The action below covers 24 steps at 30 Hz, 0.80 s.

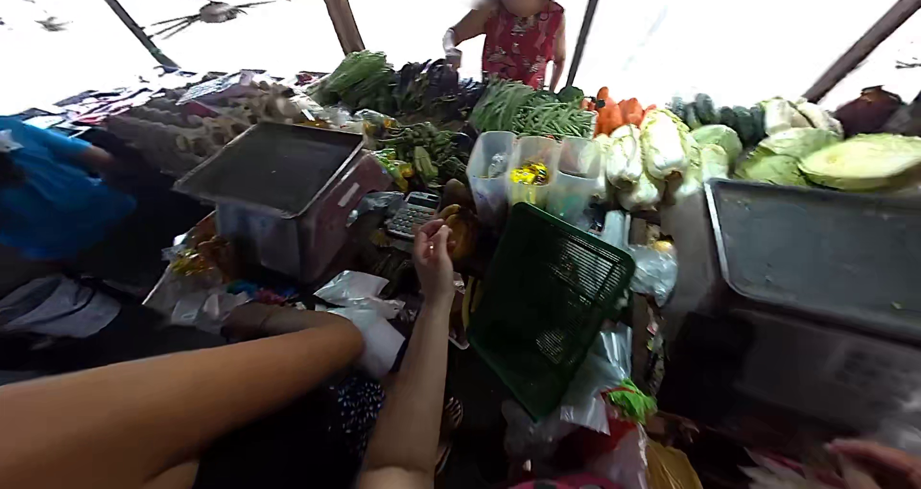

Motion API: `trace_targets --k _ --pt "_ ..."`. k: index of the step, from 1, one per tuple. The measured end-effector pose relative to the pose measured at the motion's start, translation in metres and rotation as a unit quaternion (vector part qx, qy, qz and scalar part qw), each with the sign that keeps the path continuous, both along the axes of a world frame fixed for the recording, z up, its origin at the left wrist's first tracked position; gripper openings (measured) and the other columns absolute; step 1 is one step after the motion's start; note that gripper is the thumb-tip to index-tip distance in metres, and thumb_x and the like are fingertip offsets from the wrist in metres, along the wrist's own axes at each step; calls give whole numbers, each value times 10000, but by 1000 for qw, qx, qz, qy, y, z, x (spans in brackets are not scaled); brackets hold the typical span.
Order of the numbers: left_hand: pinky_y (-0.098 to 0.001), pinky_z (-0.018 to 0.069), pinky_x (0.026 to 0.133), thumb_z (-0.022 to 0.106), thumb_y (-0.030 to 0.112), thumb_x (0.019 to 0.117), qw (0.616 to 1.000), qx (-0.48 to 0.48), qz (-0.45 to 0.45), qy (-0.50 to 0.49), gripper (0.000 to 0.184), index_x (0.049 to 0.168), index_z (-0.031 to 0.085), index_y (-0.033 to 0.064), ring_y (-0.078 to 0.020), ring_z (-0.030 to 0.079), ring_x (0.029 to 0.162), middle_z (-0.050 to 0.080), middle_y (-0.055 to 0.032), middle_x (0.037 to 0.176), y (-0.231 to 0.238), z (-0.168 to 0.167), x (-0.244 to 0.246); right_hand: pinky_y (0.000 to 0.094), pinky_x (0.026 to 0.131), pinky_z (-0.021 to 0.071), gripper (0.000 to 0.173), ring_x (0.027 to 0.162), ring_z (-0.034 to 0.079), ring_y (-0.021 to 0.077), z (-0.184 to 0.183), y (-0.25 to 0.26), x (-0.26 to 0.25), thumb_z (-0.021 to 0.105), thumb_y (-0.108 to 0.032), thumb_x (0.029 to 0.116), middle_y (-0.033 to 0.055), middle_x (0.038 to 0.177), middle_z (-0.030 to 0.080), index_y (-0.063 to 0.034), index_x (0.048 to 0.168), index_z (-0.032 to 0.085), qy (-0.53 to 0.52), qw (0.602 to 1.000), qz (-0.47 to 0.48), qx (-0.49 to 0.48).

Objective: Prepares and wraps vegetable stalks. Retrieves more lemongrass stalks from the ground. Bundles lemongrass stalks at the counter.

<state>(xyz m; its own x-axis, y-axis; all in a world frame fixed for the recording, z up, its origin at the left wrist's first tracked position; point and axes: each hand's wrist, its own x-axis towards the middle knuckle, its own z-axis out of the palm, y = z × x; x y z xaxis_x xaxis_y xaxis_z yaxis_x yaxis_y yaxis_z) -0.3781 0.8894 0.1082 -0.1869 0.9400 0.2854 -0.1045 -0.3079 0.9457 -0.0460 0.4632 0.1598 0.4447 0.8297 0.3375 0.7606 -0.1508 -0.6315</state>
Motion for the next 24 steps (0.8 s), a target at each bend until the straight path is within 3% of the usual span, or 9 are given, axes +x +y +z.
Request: trace_targets --k 3,6,9,11,15,17,20,22,24 --pt "-402 589 889 469 181 1061 991 74 -74 88 348 1318 536 -44 -199 678 1025 645 -141 1235 -61 17 8 445 753 561 324 833 657 326 17 -44 15 486 -98 1013 304 1014 668 135 1198 616 -95 987 -133 1" --pt "-342 600 832 469 193 1063 972 137 -158 111 364 1322 500 -60 -140 675 1000 619 -101 1276 -121 24 32 539 777 545 347 857 659 415 32 -116 34 427 -100 1008 325 1025 660 107 1212 618 -169 935 -312 20" --pt "-337 596 822 492 175 1051 943 189 -247 119 298 1293 529 5 -122 667 1041 609 -33 1295 -174 19 65 582 768 543 349 845 652 425 46 -200 42 421 -56 1031 309 1015 644 70 1323 563 -111 883 -456 -14" --pt "-318 593 826 496 187 1058 917 225 -301 130 252 1268 555 61 -105 667 1039 606 3 1292 -214 12 92 566 710 537 361 771 635 390 42 -265 46 412 -78 1037 263 933 635 46 1352 538 -98 852 -514 -26" --pt "-288 577 854 544 206 1051 859 293 -398 132 192 1216 594 122 -69 657 997 634 46 1190 -318 8 161 562 678 510 415 695 582 349 16 -381 44 559 -277 1063 203 827 590 18 1352 533 -23 811 -584 -31" --pt "-269 576 871 585 222 1040 822 305 -454 159 217 1204 622 85 -45 656 1009 662 28 1156 -374 3 197 577 716 519 421 724 606 354 -6 -429 43 588 -285 1052 206 832 611 15 1342 537 53 814 -574 -73" --pt "-290 594 798 612 256 996 732 275 -563 269 347 1159 633 -50 -113 682 923 686 -130 1089 -451 -16 253 625 866 533 446 925 683 398 -46 -487 45 617 -308 1035 239 1020 693 -18 1370 568 206 823 -488 -203" --pt "-358 606 811 620 268 991 631 243 -641 363 358 1206 649 -17 -181 705 937 695 -157 1135 -493 -40 293 611 891 522 467 952 674 372 -75 -508 43 629 -338 1024 215 1058 691 -40 1380 575 297 811 -426 -269" --pt "-422 584 916 621 264 1005 527 207 -695 442 370 1275 639 12 -236 696 1043 673 -165 1231 -528 -69 333 609 906 518 486 963 676 359 -104 -518 42 637 -374 1018 198 1065 698 -57 1383 580 358 796 -379 -308"
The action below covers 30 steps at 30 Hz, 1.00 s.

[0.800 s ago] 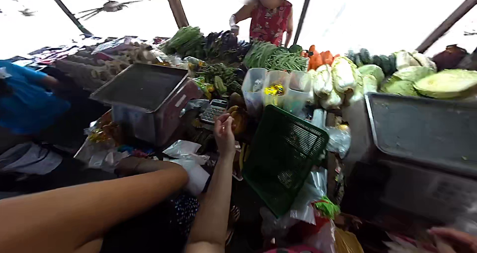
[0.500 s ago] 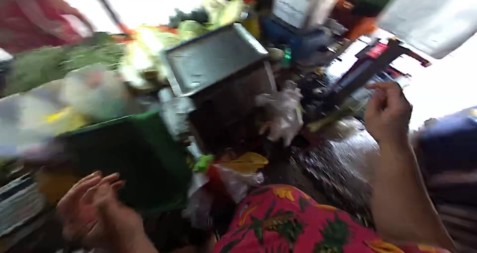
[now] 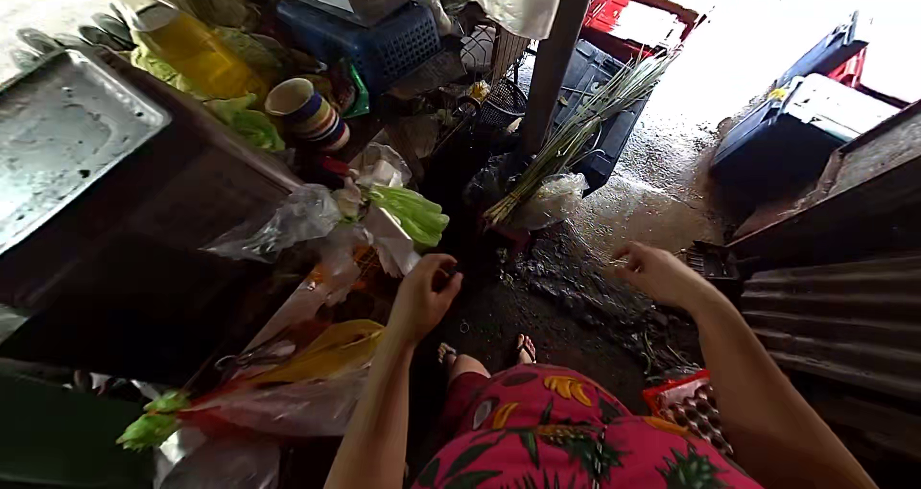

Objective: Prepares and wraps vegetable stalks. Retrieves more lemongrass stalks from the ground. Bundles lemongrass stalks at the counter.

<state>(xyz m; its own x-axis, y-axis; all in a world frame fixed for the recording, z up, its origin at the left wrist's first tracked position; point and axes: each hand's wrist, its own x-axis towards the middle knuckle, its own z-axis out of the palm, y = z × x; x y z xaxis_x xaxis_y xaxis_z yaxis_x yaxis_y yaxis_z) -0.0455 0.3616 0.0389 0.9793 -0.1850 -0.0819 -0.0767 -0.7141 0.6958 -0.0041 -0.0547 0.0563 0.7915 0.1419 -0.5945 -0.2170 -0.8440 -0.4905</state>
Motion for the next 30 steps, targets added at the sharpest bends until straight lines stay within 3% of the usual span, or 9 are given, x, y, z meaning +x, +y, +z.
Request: trace_targets --k 2,7,12,15,18,21,25,28,30 --pt "-472 533 1011 623 274 1005 994 35 -46 92 410 1329 619 23 -281 663 1137 647 -174 1298 -27 -29 38 603 925 519 484 979 682 351 -30 -1 0 643 -390 1014 189 1075 704 -64 1369 593 47 999 15 19" --pt "-540 439 1115 624 281 1002 960 146 -81 225 463 1401 577 50 -336 571 1305 609 -184 1377 -64 -106 122 562 941 538 460 990 700 323 -104 25 8 639 -393 1015 175 1083 714 -74 1346 610 122 989 24 79" --pt "-581 378 1148 656 257 971 938 216 -82 258 551 1474 528 73 -360 463 1411 521 -160 1501 -85 -186 187 538 999 521 464 1079 689 308 -169 76 41 635 -358 1021 185 1174 699 -44 1360 591 178 977 28 116" --pt "-628 374 1123 684 199 939 945 216 -66 236 614 1510 489 89 -379 431 1429 447 -137 1572 -90 -233 215 533 1034 508 472 1151 671 311 -216 107 72 645 -316 1014 199 1242 680 -16 1372 576 177 975 21 129" --pt "-648 339 1146 690 244 970 957 196 -42 212 655 1549 427 88 -382 386 1470 381 -144 1621 -92 -273 240 521 1077 486 481 1229 635 316 -263 137 105 631 -280 1016 207 1318 648 1 1397 550 166 975 -17 146" --pt "-629 322 1167 672 386 989 958 187 -40 211 740 1585 363 75 -379 401 1462 419 -178 1590 -91 -309 267 494 1095 481 486 1266 618 305 -308 163 139 591 -255 1040 208 1374 618 1 1444 508 146 971 -95 166" --pt "-603 429 1102 718 411 955 960 152 -61 226 773 1538 405 13 -413 554 1312 518 -253 1469 -85 -339 291 548 1071 480 527 1257 613 351 -364 188 168 604 -301 1040 217 1371 619 -30 1476 486 112 940 -256 197" --pt "-593 441 1100 745 353 948 959 79 -92 255 675 1450 495 -22 -415 571 1286 573 -280 1379 -72 -341 307 509 1056 502 617 1248 616 301 -394 200 177 639 -361 1023 177 1396 609 -59 1518 431 96 877 -359 305" --pt "-559 477 1066 721 300 971 960 15 -84 266 497 1336 601 -15 -371 637 1191 659 -252 1246 -60 -337 316 459 989 538 620 1140 647 263 -396 206 180 675 -360 1003 170 1332 623 -55 1489 441 82 842 -398 355"
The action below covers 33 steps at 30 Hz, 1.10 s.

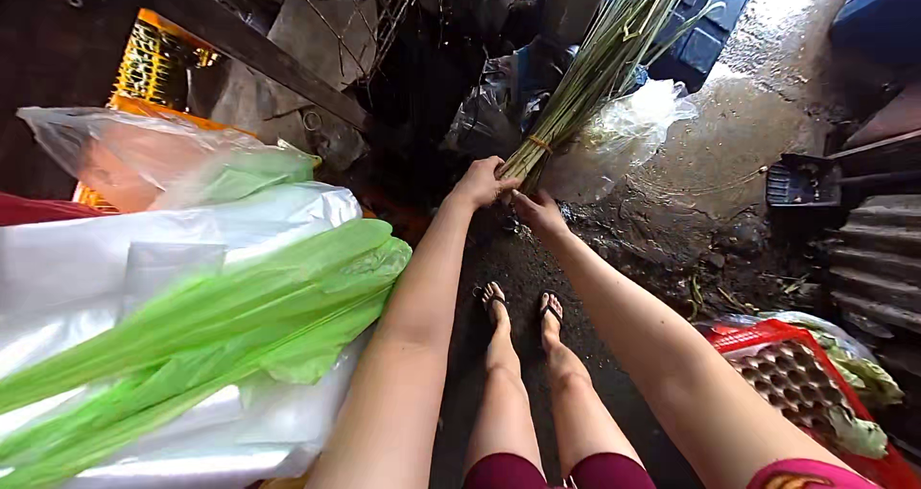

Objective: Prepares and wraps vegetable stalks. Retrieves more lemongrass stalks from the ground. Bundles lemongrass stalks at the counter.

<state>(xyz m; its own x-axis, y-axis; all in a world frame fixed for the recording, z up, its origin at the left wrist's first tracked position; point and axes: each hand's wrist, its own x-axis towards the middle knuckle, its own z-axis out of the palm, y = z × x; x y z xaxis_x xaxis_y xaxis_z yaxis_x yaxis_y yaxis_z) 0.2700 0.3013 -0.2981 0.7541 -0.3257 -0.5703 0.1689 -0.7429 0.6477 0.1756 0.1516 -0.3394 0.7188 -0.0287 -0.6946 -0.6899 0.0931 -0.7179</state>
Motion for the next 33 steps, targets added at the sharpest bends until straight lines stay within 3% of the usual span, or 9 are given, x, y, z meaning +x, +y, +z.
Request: trace_targets --k 4,8,13,18,20,22,24,26,33 --pt "-504 522 937 559 250 1062 995 -69 67 -11 305 1143 708 -3 -274 685 966 712 -190 1029 24 3 14 372 829 568 470 916 666 178 22 -2 0 646 -213 1024 135 1185 660 -37 1424 475 -66 997 -28 -4" --pt "-361 533 777 548 237 1073 976 -167 135 27 287 1091 703 -4 -132 617 779 680 -101 898 27 12 12 345 819 572 358 919 692 159 43 -24 -9 512 -162 1074 100 1199 695 -64 1418 501 -115 993 6 6" --pt "-333 579 765 541 263 1077 935 -250 201 148 301 1194 651 9 -135 656 814 679 -92 975 22 26 3 339 815 586 318 890 710 164 53 -37 -11 523 -129 1069 116 1138 715 -20 1367 508 -119 993 16 19" --pt "-326 595 843 612 149 1034 914 -299 158 226 323 1321 582 4 -148 694 911 690 -110 1096 20 38 -5 425 871 577 451 966 705 230 65 -18 -16 600 -237 1053 162 1171 690 -37 1435 466 -80 988 12 -128" --pt "-326 584 831 646 116 1010 923 -282 147 216 334 1321 591 9 -149 680 906 685 -121 1107 15 43 -8 525 984 520 552 1149 641 341 74 -10 -18 560 -334 1060 232 1367 575 -26 1494 417 -81 973 -8 -215" --pt "-323 583 815 673 109 992 930 -270 144 204 351 1321 591 18 -151 675 896 684 -128 1111 10 45 -12 535 909 527 616 1031 655 334 86 0 -17 587 -492 1020 211 1213 627 -21 1404 484 -67 969 -38 -235" --pt "-307 577 795 678 86 983 932 -270 141 195 357 1324 592 22 -145 670 876 685 -131 1100 8 49 -15 485 816 574 700 864 693 279 93 6 -11 679 -535 958 168 1028 690 -22 1386 466 -25 981 -49 -186" --pt "-317 584 811 654 24 979 936 -268 128 189 369 1340 579 -1 -157 675 890 677 -151 1127 9 52 -16 439 805 617 740 842 735 267 86 6 -5 751 -424 940 193 1027 714 2 1442 414 8 991 -91 -101" --pt "-357 596 822 657 -12 941 963 -225 113 97 325 1264 642 -38 -183 691 859 693 -180 1099 7 46 -24 407 814 602 563 916 695 258 80 3 2 570 -180 1048 216 1181 621 -13 1519 312 27 994 -104 25"
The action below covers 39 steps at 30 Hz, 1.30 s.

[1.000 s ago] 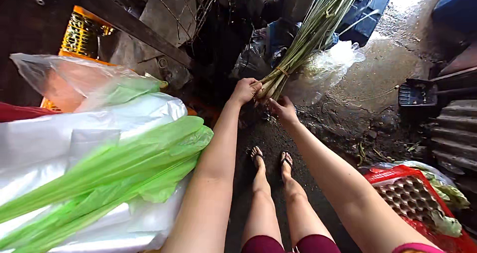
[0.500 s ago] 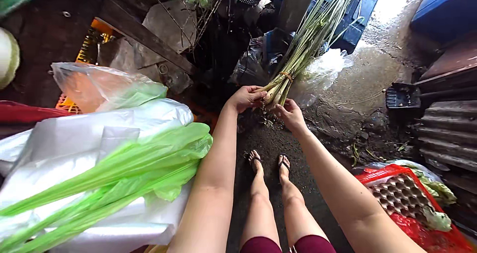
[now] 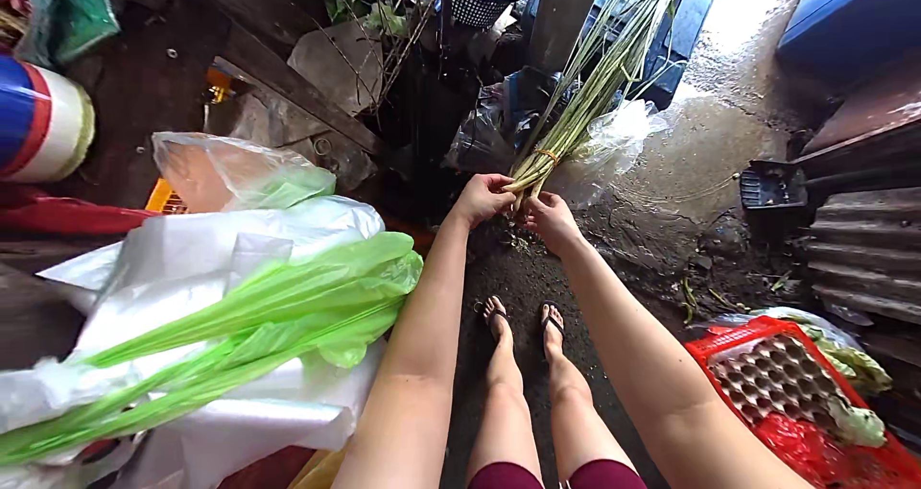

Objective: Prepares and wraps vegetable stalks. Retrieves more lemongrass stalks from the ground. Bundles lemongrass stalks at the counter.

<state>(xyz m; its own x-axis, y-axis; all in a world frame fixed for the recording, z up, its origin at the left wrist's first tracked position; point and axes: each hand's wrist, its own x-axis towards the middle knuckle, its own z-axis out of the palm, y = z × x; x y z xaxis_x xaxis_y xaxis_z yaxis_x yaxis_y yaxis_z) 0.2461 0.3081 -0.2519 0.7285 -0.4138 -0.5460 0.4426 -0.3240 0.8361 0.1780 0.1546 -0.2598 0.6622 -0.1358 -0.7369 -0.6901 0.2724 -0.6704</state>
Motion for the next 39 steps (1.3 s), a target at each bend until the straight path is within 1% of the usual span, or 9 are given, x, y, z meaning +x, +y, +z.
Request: trace_targets --k 5,9,17,22,27,30,32,34,39 --pt "-416 570 891 680 55 925 993 65 36 -90 302 1225 697 24 -209 703 968 716 -157 1146 -5 -10 -7 468 853 602 457 965 714 295 1 1 2 523 -181 1063 220 1181 656 -31 1476 396 -5 993 83 -79" --pt "-477 472 1087 836 193 861 995 66 -4 -74 811 1549 422 79 -334 535 1323 438 -235 1532 -8 -18 -10 440 824 607 457 899 716 262 -8 0 -8 561 -94 1037 204 1133 675 -35 1463 405 -63 993 79 -63" --pt "-508 435 1133 749 153 917 974 141 -127 -120 747 1548 380 -5 -349 578 1308 580 -255 1405 -25 -13 -7 468 815 599 518 834 721 278 -8 -3 -17 609 -154 1020 202 1018 696 -3 1446 355 -72 968 151 -188" --pt "-515 500 1056 727 194 953 970 131 -41 -199 524 1421 570 22 -328 654 1193 662 -213 1298 -13 -20 -20 539 839 569 510 892 715 337 4 9 -8 622 -189 1006 209 1017 702 -21 1430 394 -34 951 164 -259" --pt "-502 468 1081 588 372 1048 985 113 16 -130 416 1329 663 74 -257 643 1216 686 -155 1281 -7 -10 -3 412 780 586 569 835 695 228 -2 -7 -13 583 -115 1029 181 1069 682 -69 1522 303 -75 991 83 -68" --pt "-513 458 1092 553 454 1046 998 10 60 -17 578 1493 503 91 -286 560 1319 575 -164 1443 -7 -14 -2 382 795 590 535 888 695 205 -6 -16 -15 521 -101 1051 153 1139 677 -120 1548 326 -112 991 50 51" --pt "-543 513 981 314 653 1038 986 -109 74 103 699 1568 400 207 -300 571 1278 554 -129 1464 -4 -17 -11 375 807 586 499 907 687 193 -4 -20 -13 491 -111 1056 125 1148 673 -145 1535 355 -127 986 47 100" --pt "-546 547 933 91 837 927 957 -207 94 177 940 1576 392 228 -326 603 1236 568 -145 1449 -3 -21 -20 349 804 573 441 901 672 167 0 -25 -16 459 -146 1074 88 1135 672 -178 1508 390 -127 981 44 141" --pt "-383 577 844 386 555 1063 969 -146 23 196 589 1395 536 92 -198 674 971 676 -109 1148 -15 -23 -22 301 724 556 375 798 657 151 8 -41 -27 419 -144 1076 83 1025 676 -185 1448 392 -115 972 78 192"
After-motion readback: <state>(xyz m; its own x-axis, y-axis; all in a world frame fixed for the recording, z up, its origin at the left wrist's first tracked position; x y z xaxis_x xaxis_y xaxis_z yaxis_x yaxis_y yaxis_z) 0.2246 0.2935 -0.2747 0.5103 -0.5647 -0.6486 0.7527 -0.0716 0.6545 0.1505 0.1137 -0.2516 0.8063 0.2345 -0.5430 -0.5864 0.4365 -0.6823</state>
